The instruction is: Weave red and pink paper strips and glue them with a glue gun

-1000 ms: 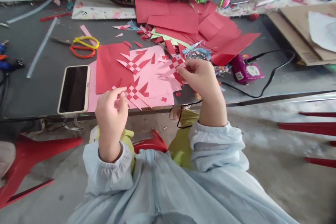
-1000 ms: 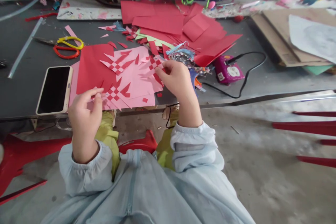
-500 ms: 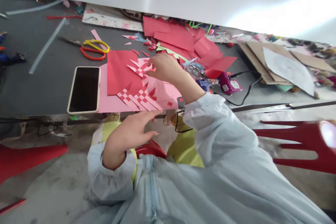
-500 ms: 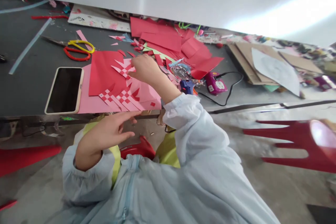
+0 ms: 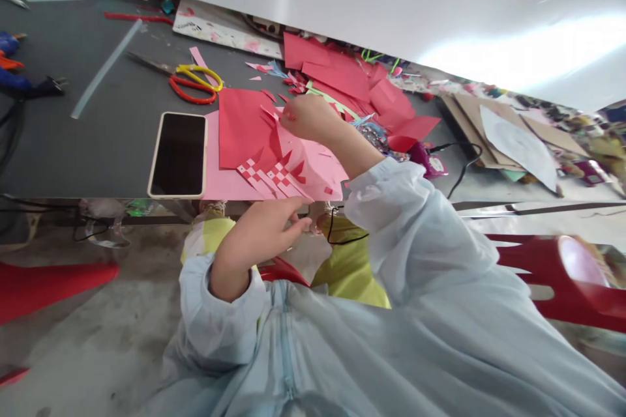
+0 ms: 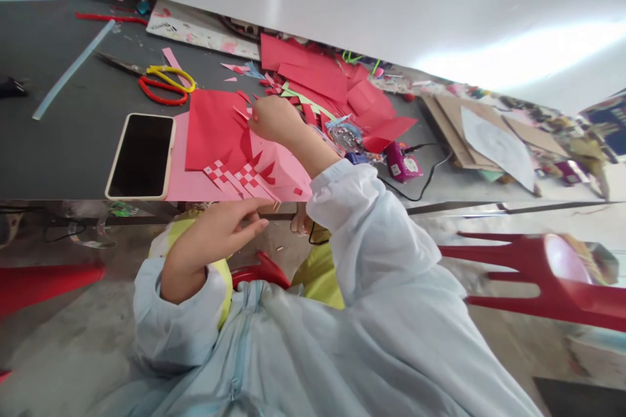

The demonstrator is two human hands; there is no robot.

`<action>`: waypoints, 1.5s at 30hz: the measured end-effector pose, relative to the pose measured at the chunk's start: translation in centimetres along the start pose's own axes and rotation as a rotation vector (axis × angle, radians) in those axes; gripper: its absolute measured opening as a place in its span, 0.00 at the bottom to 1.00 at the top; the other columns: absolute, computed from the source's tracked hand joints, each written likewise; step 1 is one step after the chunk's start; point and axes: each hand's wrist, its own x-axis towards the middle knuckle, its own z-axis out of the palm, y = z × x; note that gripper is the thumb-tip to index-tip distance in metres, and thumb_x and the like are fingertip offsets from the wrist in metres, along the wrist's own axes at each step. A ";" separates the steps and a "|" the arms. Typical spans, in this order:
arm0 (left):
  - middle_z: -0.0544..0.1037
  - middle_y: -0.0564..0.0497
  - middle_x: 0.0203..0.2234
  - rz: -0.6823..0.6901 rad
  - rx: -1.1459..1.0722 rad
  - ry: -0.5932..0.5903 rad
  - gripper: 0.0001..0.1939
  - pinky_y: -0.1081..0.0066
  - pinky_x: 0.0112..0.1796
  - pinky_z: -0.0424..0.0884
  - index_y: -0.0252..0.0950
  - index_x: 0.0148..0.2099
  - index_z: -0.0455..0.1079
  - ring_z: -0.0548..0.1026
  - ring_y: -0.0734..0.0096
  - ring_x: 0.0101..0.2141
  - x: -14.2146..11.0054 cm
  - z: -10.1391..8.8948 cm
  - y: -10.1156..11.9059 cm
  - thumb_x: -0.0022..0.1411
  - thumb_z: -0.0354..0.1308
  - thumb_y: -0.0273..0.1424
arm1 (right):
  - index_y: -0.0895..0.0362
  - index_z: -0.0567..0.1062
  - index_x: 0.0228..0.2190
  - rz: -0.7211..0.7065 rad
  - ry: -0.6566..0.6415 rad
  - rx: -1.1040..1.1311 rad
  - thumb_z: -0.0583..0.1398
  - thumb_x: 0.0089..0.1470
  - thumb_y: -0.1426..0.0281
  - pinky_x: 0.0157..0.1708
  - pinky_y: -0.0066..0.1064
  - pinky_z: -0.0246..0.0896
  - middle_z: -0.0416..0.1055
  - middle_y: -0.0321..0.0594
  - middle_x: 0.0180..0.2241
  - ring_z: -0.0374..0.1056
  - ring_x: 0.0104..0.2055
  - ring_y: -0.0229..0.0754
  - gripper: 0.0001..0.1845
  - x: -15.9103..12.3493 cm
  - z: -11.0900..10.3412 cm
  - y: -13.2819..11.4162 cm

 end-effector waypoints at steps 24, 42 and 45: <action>0.82 0.49 0.37 0.175 -0.744 0.531 0.30 0.71 0.35 0.78 0.40 0.49 0.71 0.81 0.67 0.38 3.4 0.2 -1.1 0.50 0.74 0.51 | 0.61 0.79 0.28 -0.015 -0.156 1.183 0.66 0.57 0.69 0.23 0.20 0.64 0.70 0.30 0.20 0.66 0.22 0.28 0.08 -15.2 -7.3 0.2; 0.78 0.56 0.24 0.061 -0.880 0.690 0.14 0.78 0.28 0.74 0.37 0.31 0.77 0.75 0.79 0.24 4.1 0.7 0.0 0.42 0.76 0.34 | 0.55 0.75 0.23 0.410 0.186 1.560 0.72 0.42 0.46 0.14 0.24 0.52 0.67 0.31 0.18 0.60 0.18 0.31 0.26 -18.3 -2.2 -6.1; 0.82 0.52 0.29 0.053 -0.851 0.591 0.15 0.75 0.32 0.77 0.36 0.33 0.79 0.80 0.73 0.30 4.0 0.8 -0.5 0.44 0.77 0.36 | 0.55 0.74 0.22 0.455 0.213 1.527 0.74 0.39 0.48 0.13 0.24 0.51 0.67 0.31 0.18 0.61 0.19 0.32 0.25 -18.3 -2.1 -6.1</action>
